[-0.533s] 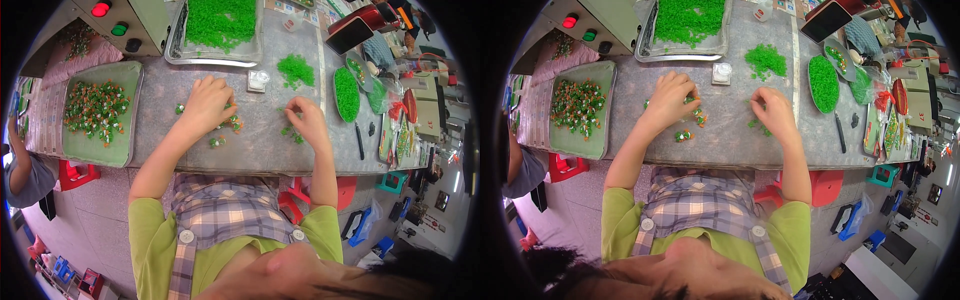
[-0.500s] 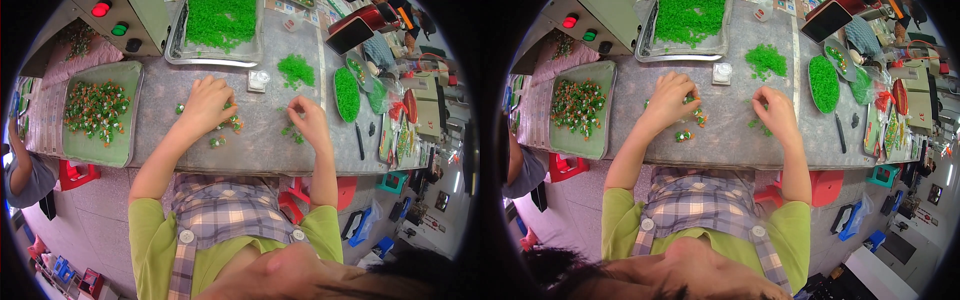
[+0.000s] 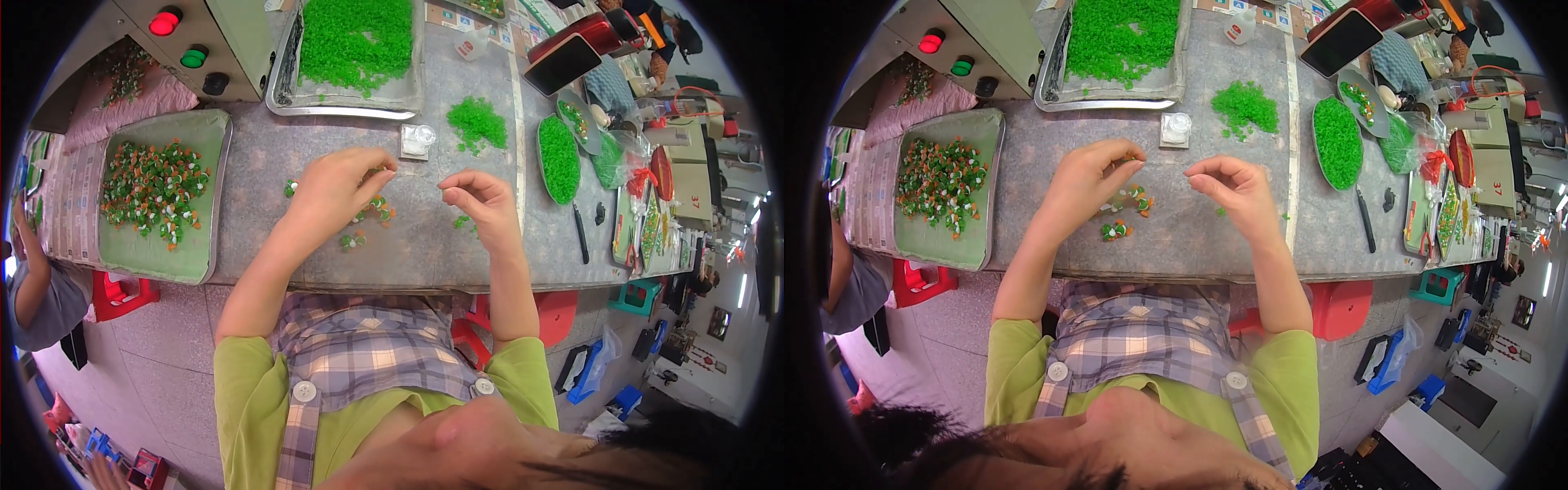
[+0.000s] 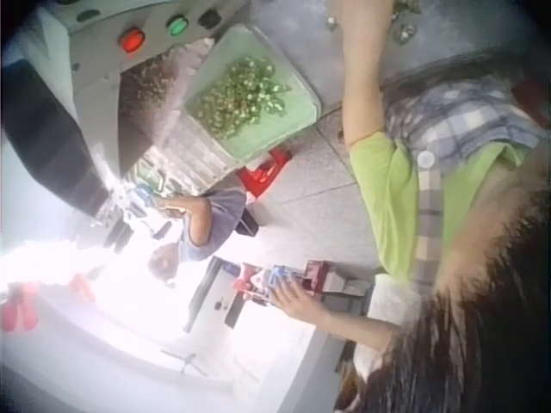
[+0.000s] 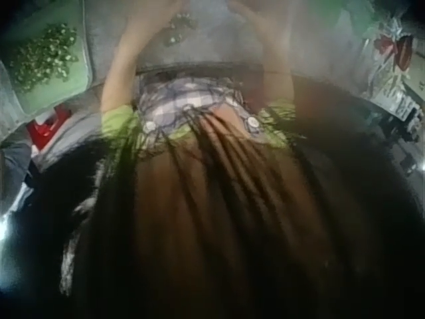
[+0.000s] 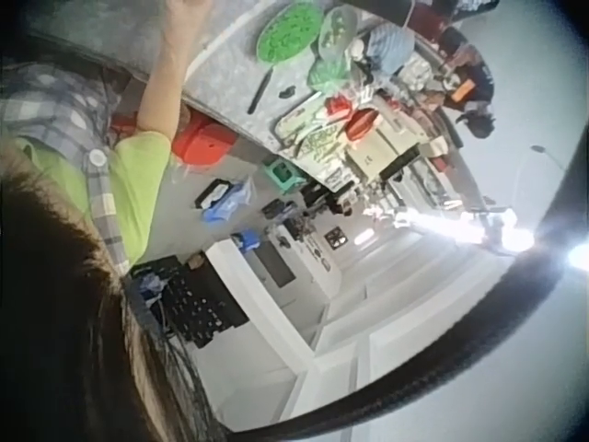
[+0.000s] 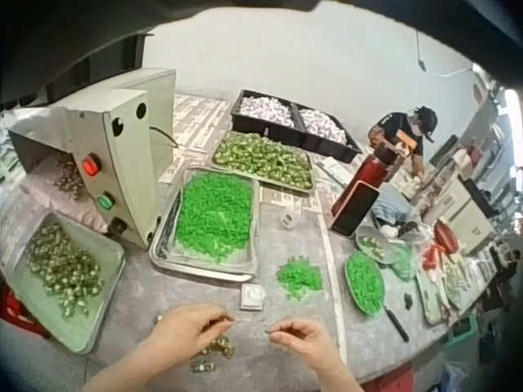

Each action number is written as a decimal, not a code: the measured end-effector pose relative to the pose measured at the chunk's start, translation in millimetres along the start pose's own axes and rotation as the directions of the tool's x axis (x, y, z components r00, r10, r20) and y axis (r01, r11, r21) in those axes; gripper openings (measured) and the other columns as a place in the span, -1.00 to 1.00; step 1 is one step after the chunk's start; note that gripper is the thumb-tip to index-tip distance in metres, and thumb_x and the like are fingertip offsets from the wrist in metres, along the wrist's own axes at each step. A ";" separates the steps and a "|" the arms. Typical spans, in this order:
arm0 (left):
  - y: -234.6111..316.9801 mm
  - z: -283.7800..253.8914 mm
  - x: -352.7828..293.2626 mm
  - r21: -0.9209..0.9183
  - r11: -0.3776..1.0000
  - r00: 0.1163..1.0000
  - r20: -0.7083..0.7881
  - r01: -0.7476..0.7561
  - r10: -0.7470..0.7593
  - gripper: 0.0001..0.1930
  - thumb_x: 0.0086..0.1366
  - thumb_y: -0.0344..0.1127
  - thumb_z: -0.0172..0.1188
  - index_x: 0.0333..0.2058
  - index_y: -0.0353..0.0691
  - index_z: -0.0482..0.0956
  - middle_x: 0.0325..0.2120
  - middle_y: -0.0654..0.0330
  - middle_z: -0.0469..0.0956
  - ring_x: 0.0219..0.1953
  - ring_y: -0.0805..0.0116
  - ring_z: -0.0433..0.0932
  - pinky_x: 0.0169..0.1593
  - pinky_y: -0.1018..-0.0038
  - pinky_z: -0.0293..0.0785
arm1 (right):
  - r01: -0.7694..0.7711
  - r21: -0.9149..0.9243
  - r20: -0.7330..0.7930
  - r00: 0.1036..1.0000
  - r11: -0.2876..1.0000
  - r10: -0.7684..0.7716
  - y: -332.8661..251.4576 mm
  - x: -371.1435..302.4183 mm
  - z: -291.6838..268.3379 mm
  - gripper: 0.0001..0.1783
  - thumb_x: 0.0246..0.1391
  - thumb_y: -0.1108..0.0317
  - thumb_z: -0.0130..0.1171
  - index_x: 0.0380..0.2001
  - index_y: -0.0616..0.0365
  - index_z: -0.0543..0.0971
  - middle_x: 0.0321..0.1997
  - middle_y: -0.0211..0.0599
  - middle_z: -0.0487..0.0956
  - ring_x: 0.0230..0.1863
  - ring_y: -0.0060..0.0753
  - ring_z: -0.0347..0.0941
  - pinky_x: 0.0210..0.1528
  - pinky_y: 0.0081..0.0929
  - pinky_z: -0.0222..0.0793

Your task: The person assembles small plastic Christmas tree-shaped figurines by attaching star-shaped components to them by hand.

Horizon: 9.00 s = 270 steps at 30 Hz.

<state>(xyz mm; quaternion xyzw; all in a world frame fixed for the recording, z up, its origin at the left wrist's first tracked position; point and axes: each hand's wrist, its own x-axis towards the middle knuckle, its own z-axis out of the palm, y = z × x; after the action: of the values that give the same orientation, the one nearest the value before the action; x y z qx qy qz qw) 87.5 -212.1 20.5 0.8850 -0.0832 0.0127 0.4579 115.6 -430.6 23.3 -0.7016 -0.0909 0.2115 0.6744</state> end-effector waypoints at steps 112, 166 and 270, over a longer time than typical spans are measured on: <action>-2.5 26.4 -6.9 -0.883 0.418 0.975 0.218 0.214 -0.040 -0.65 0.09 -0.41 0.16 -0.12 -0.22 0.34 -0.42 0.33 0.41 -0.39 0.63 0.38 -0.33 0.66 0.35 | 0.044 0.284 0.206 0.973 0.958 -0.106 -11.1 19.0 18.8 -0.93 -0.01 0.47 0.04 -0.44 0.21 0.39 -0.30 -0.29 0.43 -0.38 -0.50 0.45 -0.35 -0.65 0.32; 4.9 30.8 -11.3 -0.305 0.951 0.999 -0.022 -0.041 0.036 -0.65 -0.04 -0.36 0.24 -0.27 -0.22 0.32 -0.57 0.18 0.42 -0.50 0.31 0.44 -0.43 0.44 0.38 | -0.102 -0.455 0.034 0.991 0.885 0.132 -16.7 14.9 24.0 -0.84 -0.22 0.41 0.17 -0.56 0.22 0.42 -0.51 -0.43 0.41 -0.58 -0.71 0.26 -0.55 -0.68 0.21; -14.1 23.9 0.0 -0.785 0.592 0.966 0.032 0.182 -0.256 -0.70 0.15 -0.40 0.08 -0.10 -0.16 0.40 -0.37 0.26 0.48 -0.51 0.66 0.32 -0.52 0.72 0.33 | -0.211 0.366 -0.024 0.971 0.906 0.236 26.8 62.0 -6.3 -0.89 -0.03 0.32 0.13 -0.48 0.07 0.43 -0.63 -0.60 0.37 -0.60 -0.77 0.24 -0.56 -0.78 0.13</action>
<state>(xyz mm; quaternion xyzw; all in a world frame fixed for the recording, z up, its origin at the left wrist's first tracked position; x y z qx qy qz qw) 88.4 -223.5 -4.8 0.5995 0.0485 -0.0438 0.7977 169.5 -412.7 -13.9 -0.5782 0.0536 0.2766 0.7657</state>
